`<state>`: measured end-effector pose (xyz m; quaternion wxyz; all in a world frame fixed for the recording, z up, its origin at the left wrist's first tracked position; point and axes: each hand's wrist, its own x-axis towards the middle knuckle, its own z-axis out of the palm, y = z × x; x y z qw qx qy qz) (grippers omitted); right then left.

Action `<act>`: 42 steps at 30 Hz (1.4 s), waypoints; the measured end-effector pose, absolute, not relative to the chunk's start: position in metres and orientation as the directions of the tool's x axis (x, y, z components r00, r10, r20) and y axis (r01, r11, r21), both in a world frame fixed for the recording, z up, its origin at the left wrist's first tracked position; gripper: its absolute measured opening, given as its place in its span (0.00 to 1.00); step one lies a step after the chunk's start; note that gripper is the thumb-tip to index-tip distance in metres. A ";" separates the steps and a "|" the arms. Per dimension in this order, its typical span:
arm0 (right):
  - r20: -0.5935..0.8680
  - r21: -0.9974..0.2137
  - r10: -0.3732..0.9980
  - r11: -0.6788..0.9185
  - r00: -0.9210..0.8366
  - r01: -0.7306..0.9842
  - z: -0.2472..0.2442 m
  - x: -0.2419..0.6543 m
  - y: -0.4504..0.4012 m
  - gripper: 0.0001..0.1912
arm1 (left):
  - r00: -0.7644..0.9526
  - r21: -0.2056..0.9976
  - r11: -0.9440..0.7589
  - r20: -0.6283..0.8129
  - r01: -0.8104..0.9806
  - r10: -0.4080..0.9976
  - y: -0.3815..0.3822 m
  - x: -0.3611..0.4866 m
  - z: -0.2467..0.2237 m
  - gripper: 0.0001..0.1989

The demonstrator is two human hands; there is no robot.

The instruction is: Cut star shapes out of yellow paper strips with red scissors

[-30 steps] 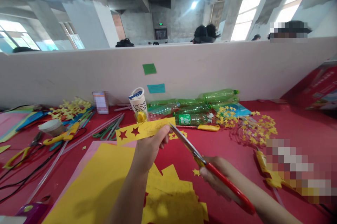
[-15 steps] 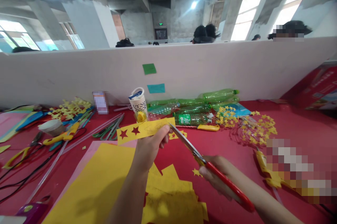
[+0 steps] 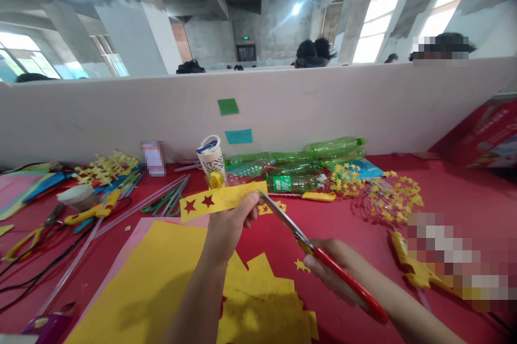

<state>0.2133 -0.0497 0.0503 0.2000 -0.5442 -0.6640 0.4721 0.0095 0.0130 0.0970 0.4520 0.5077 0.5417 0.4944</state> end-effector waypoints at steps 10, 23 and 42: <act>-0.192 -0.857 0.918 0.015 -0.346 0.515 0.047 0.214 -0.050 0.20 | -0.084 0.993 -0.015 0.025 0.117 0.996 0.010 0.010 0.099 0.18; -0.146 -0.922 0.913 0.014 -0.381 0.387 0.054 0.210 -0.051 0.24 | -0.062 0.987 -0.150 0.154 0.065 0.986 0.013 0.009 0.093 0.17; -0.074 -0.995 0.908 -0.037 -0.412 0.096 0.044 0.193 -0.060 0.28 | -0.301 0.966 -0.238 0.257 0.100 0.918 -0.002 0.053 0.071 0.17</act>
